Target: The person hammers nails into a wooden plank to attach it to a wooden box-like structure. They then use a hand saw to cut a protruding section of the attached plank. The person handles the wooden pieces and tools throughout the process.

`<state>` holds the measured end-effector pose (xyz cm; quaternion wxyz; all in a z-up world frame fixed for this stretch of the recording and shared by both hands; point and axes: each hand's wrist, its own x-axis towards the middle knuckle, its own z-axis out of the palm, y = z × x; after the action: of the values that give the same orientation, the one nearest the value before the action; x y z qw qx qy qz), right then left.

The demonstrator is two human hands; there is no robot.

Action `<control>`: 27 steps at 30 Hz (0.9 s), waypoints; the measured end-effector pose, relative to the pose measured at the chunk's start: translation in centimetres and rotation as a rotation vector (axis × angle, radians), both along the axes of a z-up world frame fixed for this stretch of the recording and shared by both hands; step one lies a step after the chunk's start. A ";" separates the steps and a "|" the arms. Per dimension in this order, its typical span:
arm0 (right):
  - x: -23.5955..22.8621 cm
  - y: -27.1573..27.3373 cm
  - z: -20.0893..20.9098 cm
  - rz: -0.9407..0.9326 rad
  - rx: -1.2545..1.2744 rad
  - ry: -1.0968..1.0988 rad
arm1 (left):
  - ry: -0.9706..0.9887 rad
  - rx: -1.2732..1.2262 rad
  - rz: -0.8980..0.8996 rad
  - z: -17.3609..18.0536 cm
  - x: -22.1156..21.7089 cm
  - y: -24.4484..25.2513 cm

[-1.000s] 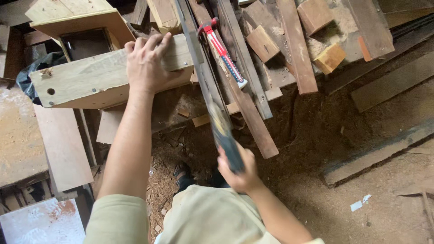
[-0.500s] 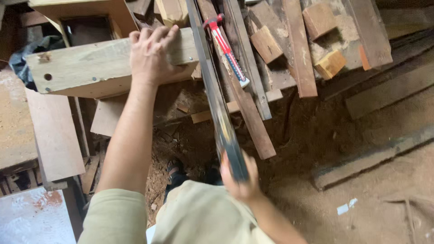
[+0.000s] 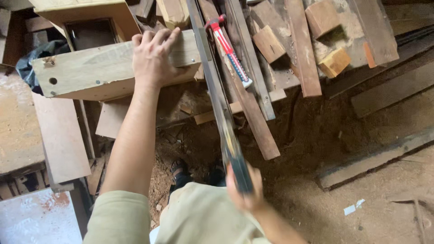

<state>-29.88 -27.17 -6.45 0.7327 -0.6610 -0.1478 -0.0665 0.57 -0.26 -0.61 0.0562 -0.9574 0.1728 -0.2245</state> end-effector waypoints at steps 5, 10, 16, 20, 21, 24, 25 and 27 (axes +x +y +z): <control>6.6 1.9 0.3 -0.032 -0.040 -0.012 | -0.134 0.089 -0.007 -0.6 0.6 0.9; 0.2 -0.1 0.3 -0.108 -0.284 -0.284 | -0.036 0.050 0.018 -1.1 0.9 0.8; 1.8 0.1 -1.1 -0.028 0.002 -0.136 | 0.026 0.056 0.009 0.0 0.3 0.4; 7.0 1.4 -1.3 -0.008 -0.051 -0.059 | -0.002 0.020 -0.005 0.2 -0.2 0.6; 7.1 1.5 -1.3 -0.035 -0.064 0.021 | -0.022 0.066 0.008 0.2 0.0 0.6; 3.9 0.9 -1.2 -0.298 -0.652 -0.594 | -0.035 0.115 0.028 0.1 1.1 0.6; 1.7 0.8 -1.3 -0.201 -0.362 -0.383 | 0.004 0.073 0.033 -0.2 1.0 0.6; -0.5 0.4 -1.5 -0.038 0.016 -0.101 | 0.005 0.065 0.037 -0.5 0.8 0.9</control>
<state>-30.38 -26.78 -7.96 0.7282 -0.6536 -0.1714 -0.1150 1.40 0.68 -1.16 0.0908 -0.9587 0.1623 -0.2151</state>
